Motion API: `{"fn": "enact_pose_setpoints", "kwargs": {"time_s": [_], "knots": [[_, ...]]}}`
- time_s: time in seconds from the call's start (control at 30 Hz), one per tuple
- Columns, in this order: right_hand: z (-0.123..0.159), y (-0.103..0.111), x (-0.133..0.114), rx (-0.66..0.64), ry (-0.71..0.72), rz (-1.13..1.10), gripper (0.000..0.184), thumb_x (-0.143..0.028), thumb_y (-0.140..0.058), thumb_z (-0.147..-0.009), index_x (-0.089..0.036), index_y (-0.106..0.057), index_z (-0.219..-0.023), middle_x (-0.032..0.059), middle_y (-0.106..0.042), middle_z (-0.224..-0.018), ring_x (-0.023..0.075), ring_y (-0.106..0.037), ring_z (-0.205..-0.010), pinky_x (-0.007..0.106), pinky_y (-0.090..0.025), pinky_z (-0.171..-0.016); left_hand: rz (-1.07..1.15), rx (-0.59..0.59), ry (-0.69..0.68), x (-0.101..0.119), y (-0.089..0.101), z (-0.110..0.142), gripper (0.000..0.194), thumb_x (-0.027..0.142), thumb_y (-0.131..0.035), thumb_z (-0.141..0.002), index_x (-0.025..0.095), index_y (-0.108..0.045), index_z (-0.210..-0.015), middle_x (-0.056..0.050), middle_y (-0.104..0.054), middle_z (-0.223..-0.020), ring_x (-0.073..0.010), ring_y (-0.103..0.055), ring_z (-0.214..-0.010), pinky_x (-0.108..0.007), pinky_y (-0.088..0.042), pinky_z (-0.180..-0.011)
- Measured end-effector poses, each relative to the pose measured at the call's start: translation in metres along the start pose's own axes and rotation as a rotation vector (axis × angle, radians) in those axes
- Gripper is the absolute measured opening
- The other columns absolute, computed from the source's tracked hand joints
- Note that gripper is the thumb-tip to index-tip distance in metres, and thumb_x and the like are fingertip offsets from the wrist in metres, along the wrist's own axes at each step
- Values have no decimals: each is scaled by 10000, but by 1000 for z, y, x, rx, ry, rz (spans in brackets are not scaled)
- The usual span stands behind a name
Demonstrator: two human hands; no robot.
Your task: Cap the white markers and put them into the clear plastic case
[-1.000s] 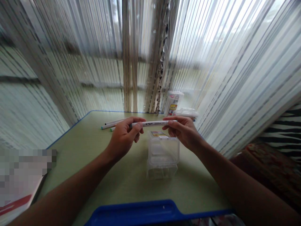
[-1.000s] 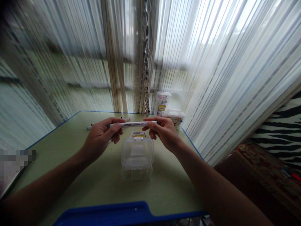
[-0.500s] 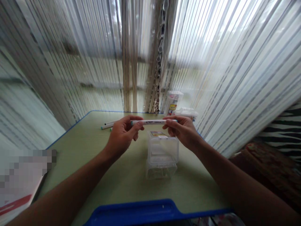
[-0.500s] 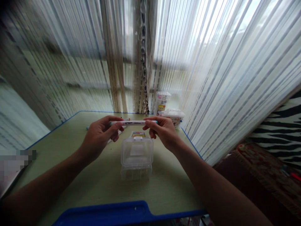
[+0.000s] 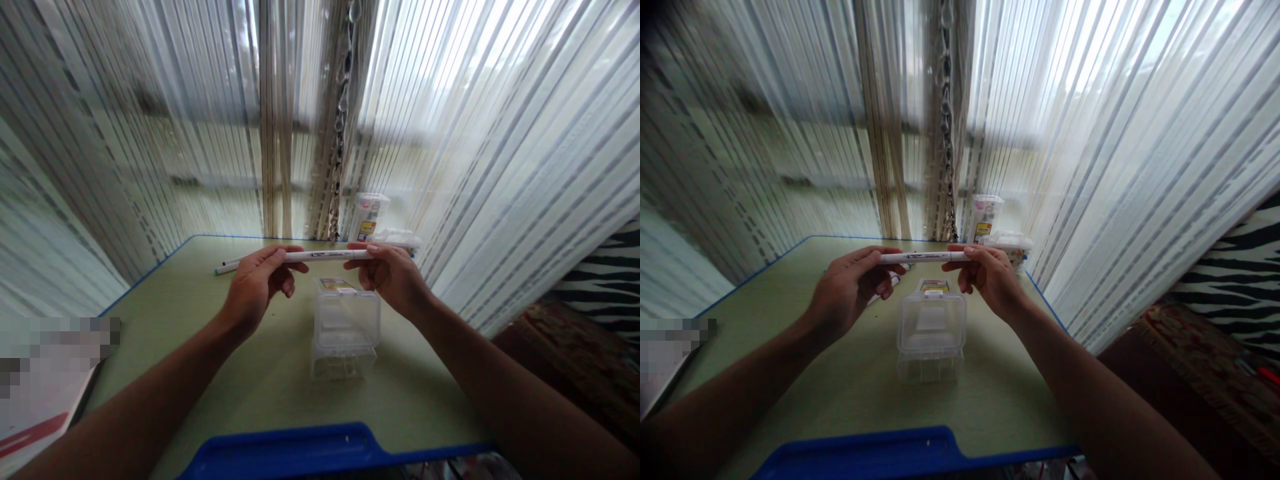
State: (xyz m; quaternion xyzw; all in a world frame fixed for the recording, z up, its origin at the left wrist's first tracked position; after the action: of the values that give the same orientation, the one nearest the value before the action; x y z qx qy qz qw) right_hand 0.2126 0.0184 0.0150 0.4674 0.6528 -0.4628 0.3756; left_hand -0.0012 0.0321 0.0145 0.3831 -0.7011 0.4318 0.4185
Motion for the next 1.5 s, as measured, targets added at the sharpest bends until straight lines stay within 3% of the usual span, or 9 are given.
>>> {"fn": "enact_pose_setpoints", "kwargs": {"time_s": [0.27, 0.6, 0.9, 1.5], "knots": [[0, -1, -2, -13, 18, -10, 236, -277, -662, -787, -133, -762, -945, 90, -783, -765, 103, -574, -396, 220, -440, -385, -120, -15, -64, 0, 1, -1, 262, 274, -573, -882, 79, -662, -1033, -64, -694, -715, -101, -514, -458, -242, -415, -444], [1, -1, 3, -13, 60, 103, 233, -285, -844, -716, -167, -763, -900, 44, -764, -707, 73, -566, -386, 192, -415, -374, -304, -24, -95, 4, -1, 3, 338, 342, -778, -774, 92, -697, -986, 7, -613, -633, -72, -498, -451, -196, -385, -415], [2, -1, 4, -8, 61, 151, 228, -309, -852, -717, -159, -770, -867, 37, -743, -665, 71, -564, -395, 189, -410, -373, -355, -32, -139, 4, 0, 2, 306, 359, -780, -776, 107, -718, -939, 3, -616, -634, -67, -486, -458, -190, -380, -418], [-2, 2, 2, -10, 16, -15, 243, -342, -740, -812, -142, -769, -946, 67, -766, -723, 82, -568, -398, 192, -414, -371, -188, -35, -103, 2, 1, -1, 292, 347, -651, -890, 98, -674, -1040, -60, -702, -770, -78, -517, -460, -232, -424, -452]]}}
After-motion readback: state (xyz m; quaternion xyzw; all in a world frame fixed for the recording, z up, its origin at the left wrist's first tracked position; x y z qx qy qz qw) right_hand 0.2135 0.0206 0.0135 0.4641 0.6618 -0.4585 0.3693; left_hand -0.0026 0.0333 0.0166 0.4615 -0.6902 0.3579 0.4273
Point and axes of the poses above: each hand's wrist, its own z-axis away from the middle knuckle, its own y-axis out of the back of the hand, x = y × z, the point moved 5 cm from there along -z, towards the middle knuckle
